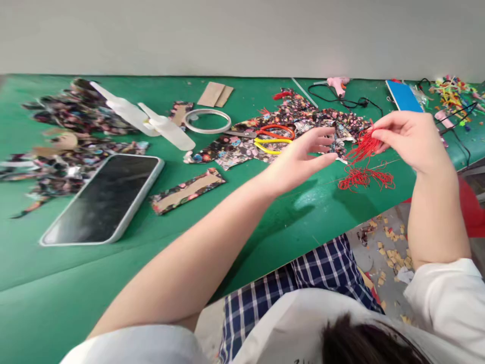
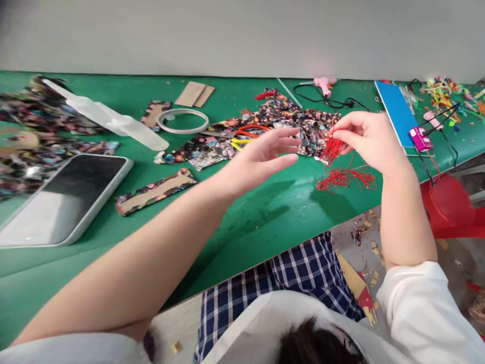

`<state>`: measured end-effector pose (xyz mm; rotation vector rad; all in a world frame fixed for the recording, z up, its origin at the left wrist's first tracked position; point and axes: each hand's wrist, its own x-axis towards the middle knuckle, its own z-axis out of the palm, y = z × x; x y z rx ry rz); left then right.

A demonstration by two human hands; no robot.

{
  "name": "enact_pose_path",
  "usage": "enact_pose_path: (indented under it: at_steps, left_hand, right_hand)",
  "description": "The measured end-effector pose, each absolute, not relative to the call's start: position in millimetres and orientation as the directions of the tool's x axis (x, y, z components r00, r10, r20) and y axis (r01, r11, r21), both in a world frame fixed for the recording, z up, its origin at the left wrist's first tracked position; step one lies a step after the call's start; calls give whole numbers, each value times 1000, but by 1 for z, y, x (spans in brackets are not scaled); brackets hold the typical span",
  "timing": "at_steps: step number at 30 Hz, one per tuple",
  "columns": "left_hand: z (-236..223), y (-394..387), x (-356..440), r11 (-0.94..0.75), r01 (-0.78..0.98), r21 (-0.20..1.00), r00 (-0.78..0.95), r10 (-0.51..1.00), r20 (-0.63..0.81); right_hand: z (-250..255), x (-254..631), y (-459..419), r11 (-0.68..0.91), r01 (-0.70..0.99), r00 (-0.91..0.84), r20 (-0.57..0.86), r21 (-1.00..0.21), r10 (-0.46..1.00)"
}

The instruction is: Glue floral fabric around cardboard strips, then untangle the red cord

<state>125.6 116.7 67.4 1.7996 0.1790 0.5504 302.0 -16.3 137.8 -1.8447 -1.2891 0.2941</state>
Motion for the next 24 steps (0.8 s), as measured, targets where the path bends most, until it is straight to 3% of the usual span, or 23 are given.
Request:
enact_pose_path:
  at_steps: [3,6,9,13,19,24]
  left_hand:
    - [51,101,149,-104,-291,951,876,371,308]
    - [43,91,169,-93,-228,969,904,351,246]
    - [41,90,179,-210,-91,973,925,345,161]
    - [39,90,184,-416,-20,909,932,321,167]
    - [36,78,195,-605,-11,796,960,217,178]
    - [39,80,180,-741,-65,668,956,146,254]
  right_hand:
    - [131,290,-13,-90,671,381,238,-736,893]
    - [126,286,-10,-83,656,378,232,-750,896]
    - [125,291,-10,-84,637,441,274,-766,855]
    - [132,303,-11,-52,630,514,366,-775,776]
    - [155,311,-15,158,633,575,597,-758,559]
    - [167,299,-17,143,643,552,585,-752,595]
